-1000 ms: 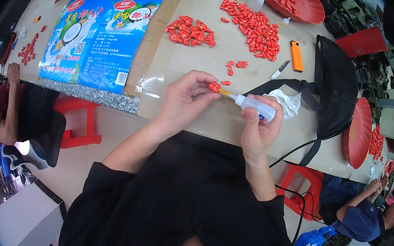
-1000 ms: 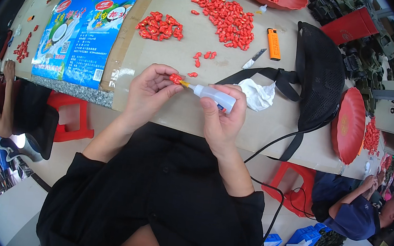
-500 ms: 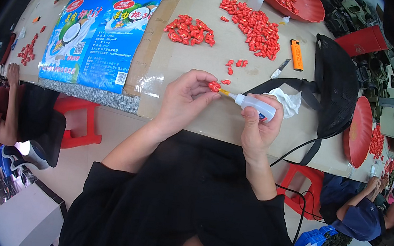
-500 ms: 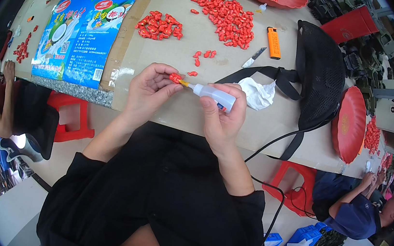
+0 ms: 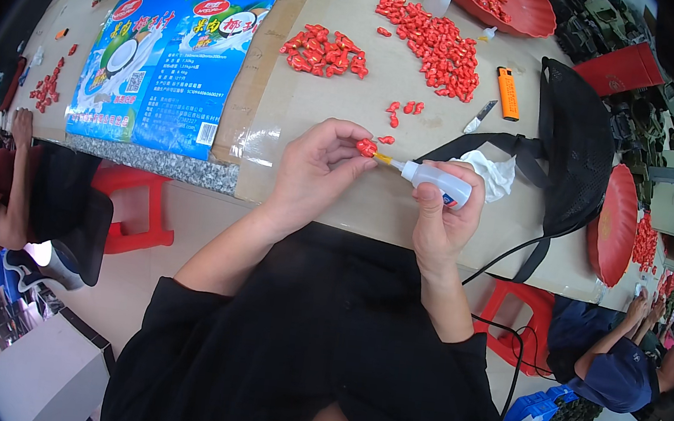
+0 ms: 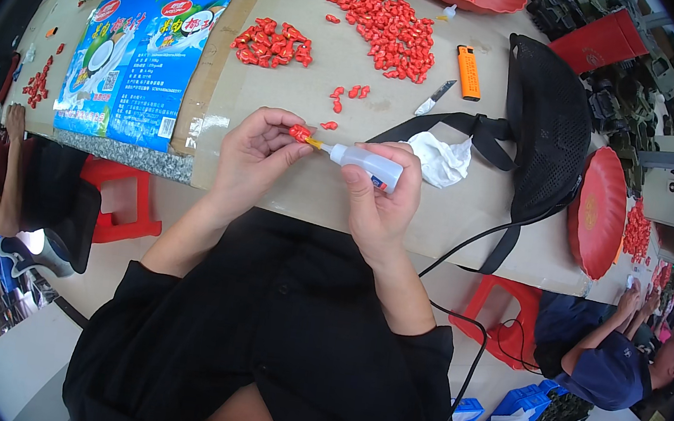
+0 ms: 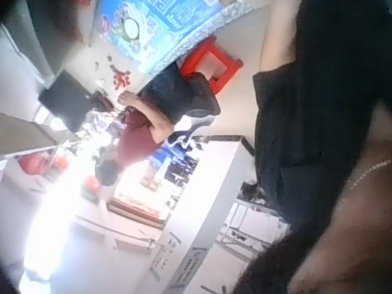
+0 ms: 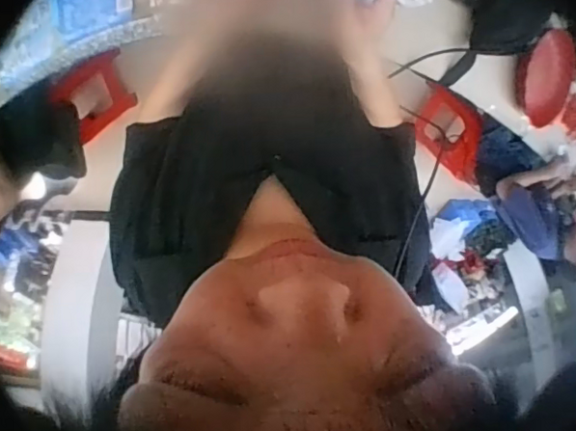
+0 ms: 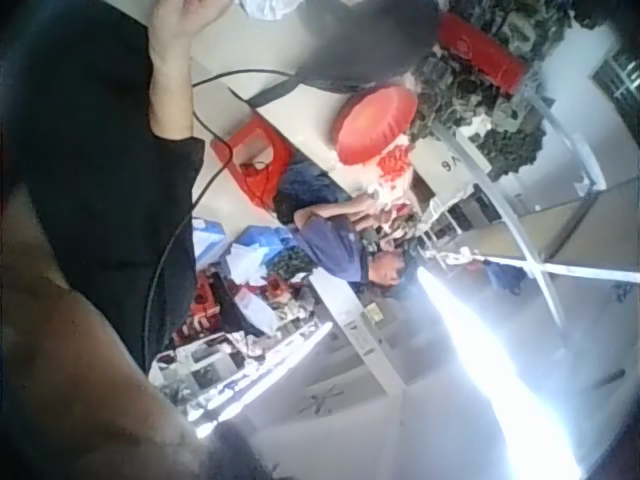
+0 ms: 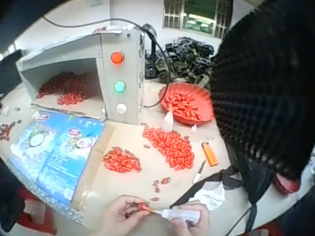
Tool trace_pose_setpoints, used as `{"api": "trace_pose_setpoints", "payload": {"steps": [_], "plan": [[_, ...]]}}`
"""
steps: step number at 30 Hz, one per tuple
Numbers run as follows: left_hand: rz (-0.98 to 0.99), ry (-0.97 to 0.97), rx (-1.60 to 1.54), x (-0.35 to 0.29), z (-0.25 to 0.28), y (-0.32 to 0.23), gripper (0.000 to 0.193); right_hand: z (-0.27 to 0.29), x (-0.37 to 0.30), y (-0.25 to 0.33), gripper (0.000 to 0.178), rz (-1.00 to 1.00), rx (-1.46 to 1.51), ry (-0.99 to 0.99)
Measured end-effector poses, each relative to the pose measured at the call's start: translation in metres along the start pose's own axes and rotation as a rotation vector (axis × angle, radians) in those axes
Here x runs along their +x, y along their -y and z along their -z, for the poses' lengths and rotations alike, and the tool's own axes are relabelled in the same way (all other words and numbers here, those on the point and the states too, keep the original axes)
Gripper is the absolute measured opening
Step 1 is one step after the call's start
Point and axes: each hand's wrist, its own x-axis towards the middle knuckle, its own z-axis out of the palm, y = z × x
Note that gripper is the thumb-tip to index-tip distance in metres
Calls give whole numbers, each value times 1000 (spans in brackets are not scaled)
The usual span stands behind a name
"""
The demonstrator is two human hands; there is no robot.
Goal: The person applies glue from a bottle onto small plastic parts and joins the parts together by hand.
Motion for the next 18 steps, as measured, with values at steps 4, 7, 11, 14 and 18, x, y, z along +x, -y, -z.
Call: {"api": "trace_pose_setpoints", "payload": {"steps": [4, 7, 11, 14, 18], "plan": [[-4, 2, 5, 0, 1, 1, 23, 2, 0, -1, 28, -4, 1, 10], [-23, 7, 10, 0, 2, 4, 23, 2, 0, -1, 28, -2, -4, 9], [-26, 3, 25, 1, 2, 4, 22, 2, 0, -2, 28, 6, -4, 8], [-31, 4, 14, 0, 2, 4, 22, 2, -1, -2, 27, -5, 0, 9], [-24, 3, 17, 1, 2, 3, 22, 3, 0, 1, 27, -29, 11, 17]]}}
